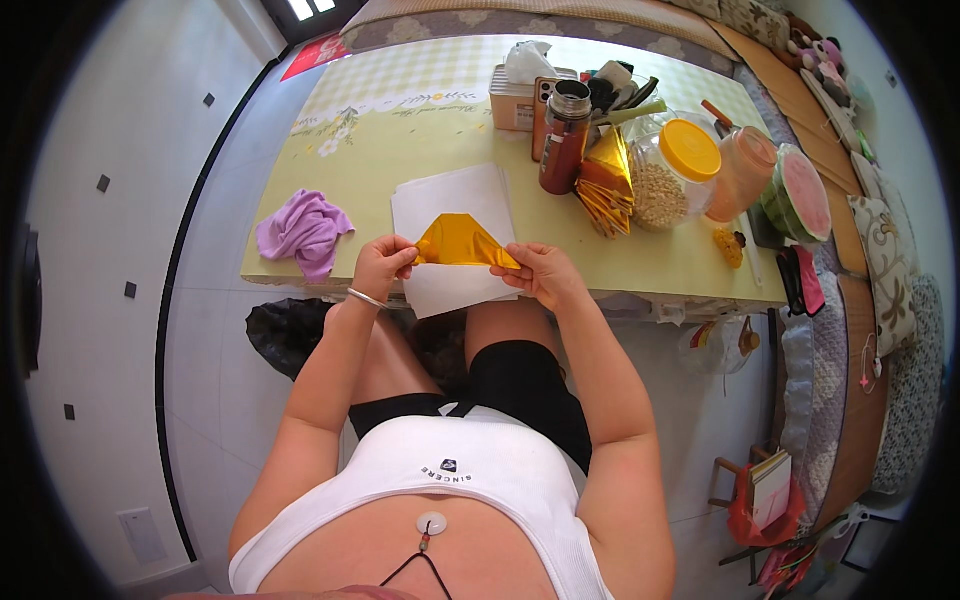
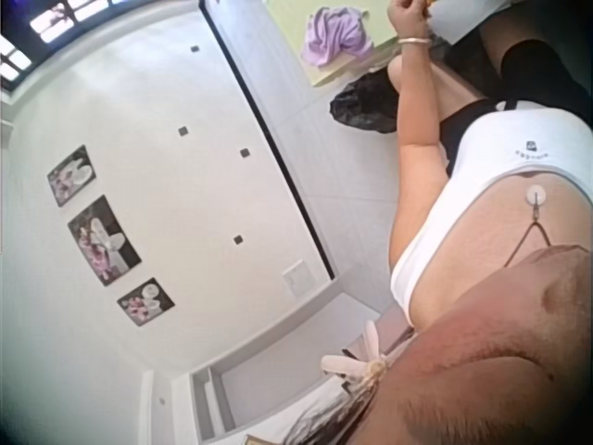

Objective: The person sits on the floor and folds multiple sheets of gold-colored paper into triangular shapes by hand. They repeatedly fold the paper in half and then fold the corners to form a triangle, placing each finished piece onto a growing stack on the table.

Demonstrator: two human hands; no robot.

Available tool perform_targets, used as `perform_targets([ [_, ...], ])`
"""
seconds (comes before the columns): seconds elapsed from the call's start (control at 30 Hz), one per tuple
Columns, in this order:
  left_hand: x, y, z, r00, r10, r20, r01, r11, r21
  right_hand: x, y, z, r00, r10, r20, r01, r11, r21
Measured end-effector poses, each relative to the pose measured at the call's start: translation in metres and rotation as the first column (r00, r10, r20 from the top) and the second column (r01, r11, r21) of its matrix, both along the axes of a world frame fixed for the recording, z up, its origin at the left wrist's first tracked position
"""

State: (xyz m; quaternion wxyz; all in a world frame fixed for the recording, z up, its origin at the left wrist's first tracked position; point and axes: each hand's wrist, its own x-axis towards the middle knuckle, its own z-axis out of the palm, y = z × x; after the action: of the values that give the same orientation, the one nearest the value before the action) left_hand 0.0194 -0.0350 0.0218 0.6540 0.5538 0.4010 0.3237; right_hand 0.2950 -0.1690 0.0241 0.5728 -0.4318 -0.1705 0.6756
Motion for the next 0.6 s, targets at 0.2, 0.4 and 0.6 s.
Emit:
perform_targets([
  [0.2, -0.002, 0.0, 0.003, 1.0, -0.008, -0.009, 0.008, 1.0, -0.016, -0.012, 0.0, 0.015, 0.947, -0.039, 0.319, 0.03, 0.999, 0.031],
  [0.4, 0.0, -0.001, 0.004, 1.0, -0.018, -0.005, 0.017, 0.999, -0.038, -0.008, 0.0, 0.002, 0.893, -0.043, 0.448, -0.008, 0.994, 0.111],
  [0.6, -0.001, -0.001, 0.005, 0.999, -0.051, 0.007, 0.051, 0.999, 0.0, -0.007, -0.004, 0.009, 0.872, 0.039, 0.488, -0.057, 0.998, 0.022],
])
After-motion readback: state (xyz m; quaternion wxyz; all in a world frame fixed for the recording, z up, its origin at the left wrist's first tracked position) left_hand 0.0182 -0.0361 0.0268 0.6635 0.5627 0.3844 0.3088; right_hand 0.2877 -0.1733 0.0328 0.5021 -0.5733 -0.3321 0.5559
